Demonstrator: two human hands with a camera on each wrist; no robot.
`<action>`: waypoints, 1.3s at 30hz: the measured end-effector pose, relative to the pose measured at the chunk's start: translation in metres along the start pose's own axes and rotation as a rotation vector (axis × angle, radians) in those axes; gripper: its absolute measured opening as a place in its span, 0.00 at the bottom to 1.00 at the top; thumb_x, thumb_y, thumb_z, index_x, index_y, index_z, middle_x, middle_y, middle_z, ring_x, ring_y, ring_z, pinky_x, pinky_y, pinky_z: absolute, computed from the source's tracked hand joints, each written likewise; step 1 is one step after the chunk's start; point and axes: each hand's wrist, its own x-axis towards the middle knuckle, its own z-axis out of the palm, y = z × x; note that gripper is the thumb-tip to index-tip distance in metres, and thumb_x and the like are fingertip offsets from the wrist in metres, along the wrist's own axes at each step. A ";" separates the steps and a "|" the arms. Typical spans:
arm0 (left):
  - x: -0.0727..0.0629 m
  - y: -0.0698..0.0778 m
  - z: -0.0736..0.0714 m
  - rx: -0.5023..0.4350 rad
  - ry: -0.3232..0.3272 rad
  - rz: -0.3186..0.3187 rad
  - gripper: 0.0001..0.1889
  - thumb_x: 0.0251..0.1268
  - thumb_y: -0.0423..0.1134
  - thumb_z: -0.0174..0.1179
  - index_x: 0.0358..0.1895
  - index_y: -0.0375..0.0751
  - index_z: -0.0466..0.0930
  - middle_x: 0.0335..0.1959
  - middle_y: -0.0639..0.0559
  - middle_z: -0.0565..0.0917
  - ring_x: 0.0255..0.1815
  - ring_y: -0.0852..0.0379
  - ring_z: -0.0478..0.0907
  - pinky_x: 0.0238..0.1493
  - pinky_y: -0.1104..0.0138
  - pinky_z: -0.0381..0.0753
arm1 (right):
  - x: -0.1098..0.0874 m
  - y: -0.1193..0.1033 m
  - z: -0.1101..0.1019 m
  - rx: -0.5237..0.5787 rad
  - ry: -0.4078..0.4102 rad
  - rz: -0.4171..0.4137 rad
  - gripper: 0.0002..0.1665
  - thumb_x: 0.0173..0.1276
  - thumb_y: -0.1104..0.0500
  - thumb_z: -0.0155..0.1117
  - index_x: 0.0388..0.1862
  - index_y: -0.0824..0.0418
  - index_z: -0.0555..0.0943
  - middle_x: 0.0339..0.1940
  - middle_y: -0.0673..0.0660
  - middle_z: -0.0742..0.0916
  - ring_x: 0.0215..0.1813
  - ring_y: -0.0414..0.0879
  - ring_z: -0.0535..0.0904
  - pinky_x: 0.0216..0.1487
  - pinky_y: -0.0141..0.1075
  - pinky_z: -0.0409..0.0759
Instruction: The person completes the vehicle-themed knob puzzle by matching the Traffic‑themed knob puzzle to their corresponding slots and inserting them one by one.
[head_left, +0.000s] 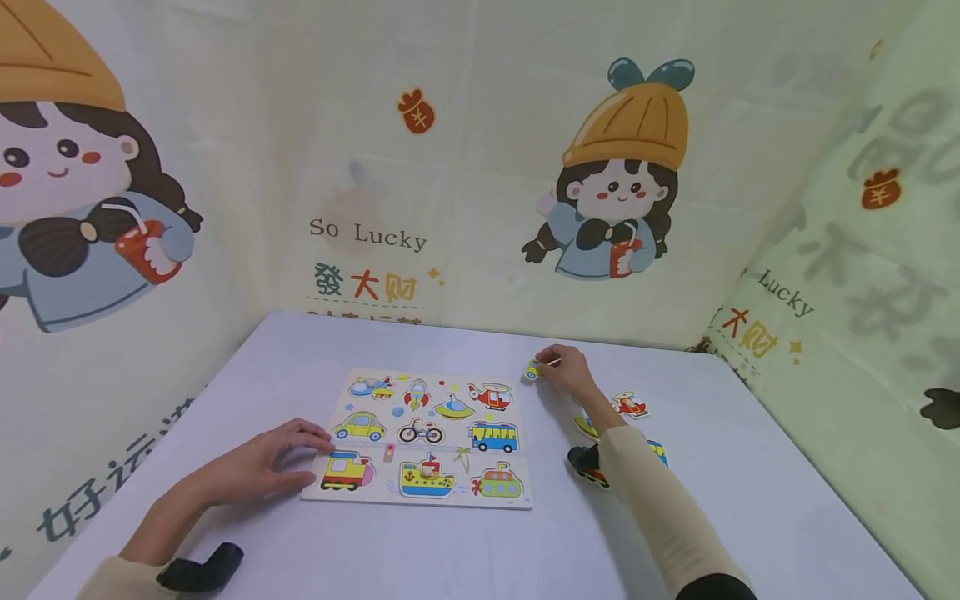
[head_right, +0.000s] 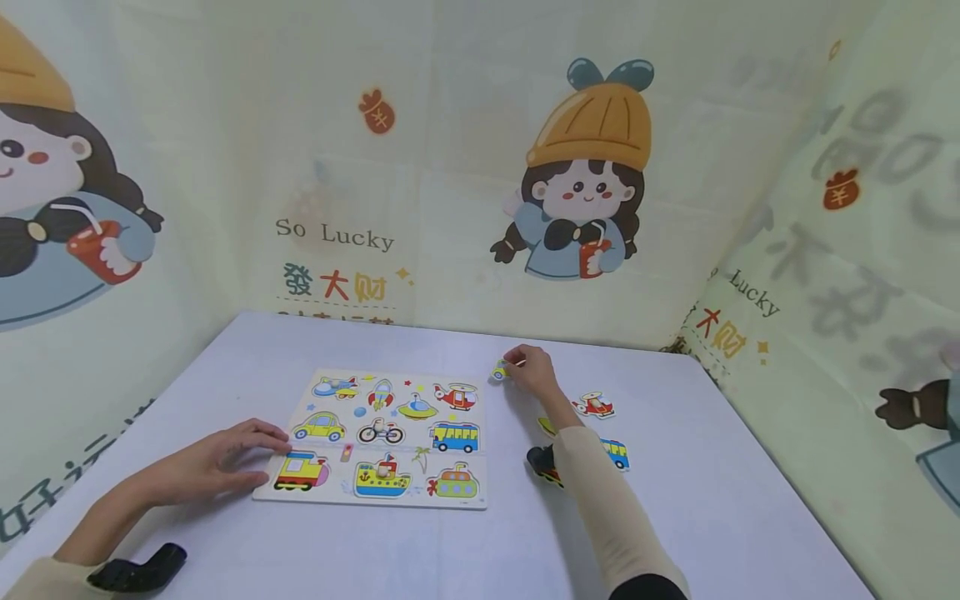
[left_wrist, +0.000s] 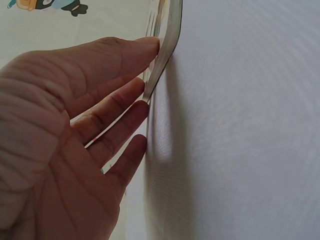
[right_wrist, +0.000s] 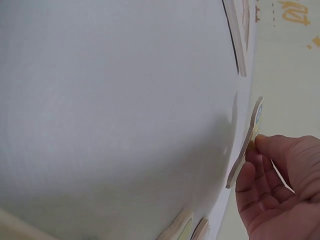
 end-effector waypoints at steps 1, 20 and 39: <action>0.000 0.000 0.000 0.002 0.001 -0.003 0.22 0.60 0.47 0.74 0.59 0.54 0.84 0.60 0.53 0.78 0.64 0.42 0.73 0.64 0.57 0.79 | -0.001 0.000 0.000 0.009 0.001 -0.002 0.11 0.72 0.63 0.66 0.51 0.65 0.83 0.52 0.63 0.85 0.51 0.55 0.80 0.51 0.41 0.83; 0.003 -0.002 0.000 0.005 -0.001 -0.017 0.21 0.60 0.47 0.73 0.58 0.56 0.84 0.59 0.54 0.78 0.64 0.42 0.73 0.65 0.44 0.76 | -0.024 -0.023 0.018 0.102 -0.057 -0.047 0.11 0.70 0.59 0.71 0.50 0.59 0.85 0.49 0.56 0.87 0.50 0.51 0.80 0.45 0.35 0.82; 0.000 0.001 -0.001 -0.016 -0.007 -0.021 0.21 0.60 0.46 0.74 0.58 0.54 0.84 0.60 0.52 0.78 0.64 0.41 0.73 0.64 0.45 0.78 | -0.051 -0.046 0.031 0.113 -0.134 -0.191 0.08 0.69 0.59 0.72 0.46 0.56 0.86 0.44 0.50 0.88 0.47 0.47 0.81 0.45 0.35 0.82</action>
